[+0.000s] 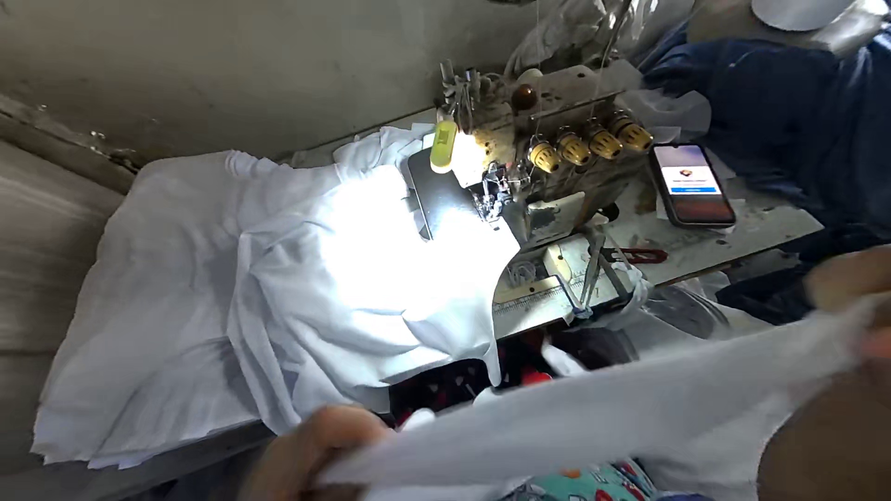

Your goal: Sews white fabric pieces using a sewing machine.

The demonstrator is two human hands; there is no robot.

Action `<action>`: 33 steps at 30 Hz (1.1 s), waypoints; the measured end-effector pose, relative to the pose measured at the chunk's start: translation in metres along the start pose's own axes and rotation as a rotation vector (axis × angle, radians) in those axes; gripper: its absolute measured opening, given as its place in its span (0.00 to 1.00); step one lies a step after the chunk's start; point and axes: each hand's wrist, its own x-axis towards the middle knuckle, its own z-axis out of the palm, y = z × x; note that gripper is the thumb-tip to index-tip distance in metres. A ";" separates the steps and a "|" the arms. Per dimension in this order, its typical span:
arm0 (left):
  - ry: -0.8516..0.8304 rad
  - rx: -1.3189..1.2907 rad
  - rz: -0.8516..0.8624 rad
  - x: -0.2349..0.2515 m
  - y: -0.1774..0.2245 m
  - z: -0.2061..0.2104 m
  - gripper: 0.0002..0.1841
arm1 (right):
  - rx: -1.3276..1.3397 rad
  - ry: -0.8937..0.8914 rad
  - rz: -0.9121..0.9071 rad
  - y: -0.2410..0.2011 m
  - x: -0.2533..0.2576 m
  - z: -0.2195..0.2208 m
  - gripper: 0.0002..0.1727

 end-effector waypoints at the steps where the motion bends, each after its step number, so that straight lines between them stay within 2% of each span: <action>1: 0.096 0.052 0.028 0.004 0.003 -0.016 0.11 | 0.089 -0.114 -0.026 0.016 -0.001 0.005 0.14; 3: 0.306 0.202 0.051 0.011 0.001 -0.047 0.10 | 0.197 -0.241 0.021 0.028 0.001 0.026 0.11; 5: 0.429 0.401 0.102 0.021 -0.017 -0.084 0.08 | 0.228 -0.308 0.085 0.035 0.005 0.045 0.10; 7: 0.512 0.612 0.167 0.040 -0.044 -0.115 0.14 | 0.211 -0.325 0.148 0.046 0.008 0.063 0.14; 8: 0.533 0.734 0.156 0.056 -0.051 -0.119 0.17 | 0.208 -0.315 0.195 0.053 0.009 0.072 0.15; 10: 0.537 0.919 0.048 0.091 -0.051 -0.101 0.21 | 0.244 -0.274 0.302 0.064 0.011 0.092 0.16; 12: 0.424 0.902 -0.016 0.111 -0.052 -0.065 0.19 | 0.291 -0.235 0.385 0.068 0.013 0.110 0.14; 14: 0.276 0.788 0.084 0.118 -0.058 -0.011 0.20 | 0.289 -0.239 0.380 0.065 0.014 0.122 0.13; 17: -0.088 0.519 0.107 0.123 -0.054 0.068 0.31 | 0.267 -0.309 0.264 0.059 0.012 0.128 0.12; 18: -0.188 0.461 0.082 0.126 -0.051 0.081 0.32 | 0.267 -0.326 0.228 0.059 0.010 0.126 0.11; 19: -0.225 0.421 0.075 0.129 -0.052 0.088 0.27 | 0.273 -0.331 0.204 0.062 0.008 0.122 0.11; 21: -0.181 0.417 0.110 0.135 -0.058 0.089 0.12 | 0.228 -0.312 0.208 0.072 0.004 0.106 0.12; 22: -0.155 0.430 0.120 0.135 -0.062 0.087 0.10 | 0.151 -0.281 0.240 0.079 0.001 0.093 0.13; 26: -0.108 0.384 0.107 0.125 -0.064 0.068 0.13 | -0.336 -0.107 0.394 0.139 -0.003 0.013 0.13; 29: -0.101 0.230 0.060 0.111 -0.060 0.053 0.08 | -0.512 0.007 0.610 0.203 -0.002 -0.053 0.16; 31: -0.080 0.200 0.037 0.101 -0.057 0.043 0.08 | -0.604 0.028 0.758 0.236 0.006 -0.081 0.19; 33: -0.034 0.232 0.017 0.092 -0.053 0.036 0.08 | -0.673 -0.032 0.865 0.257 0.011 -0.092 0.23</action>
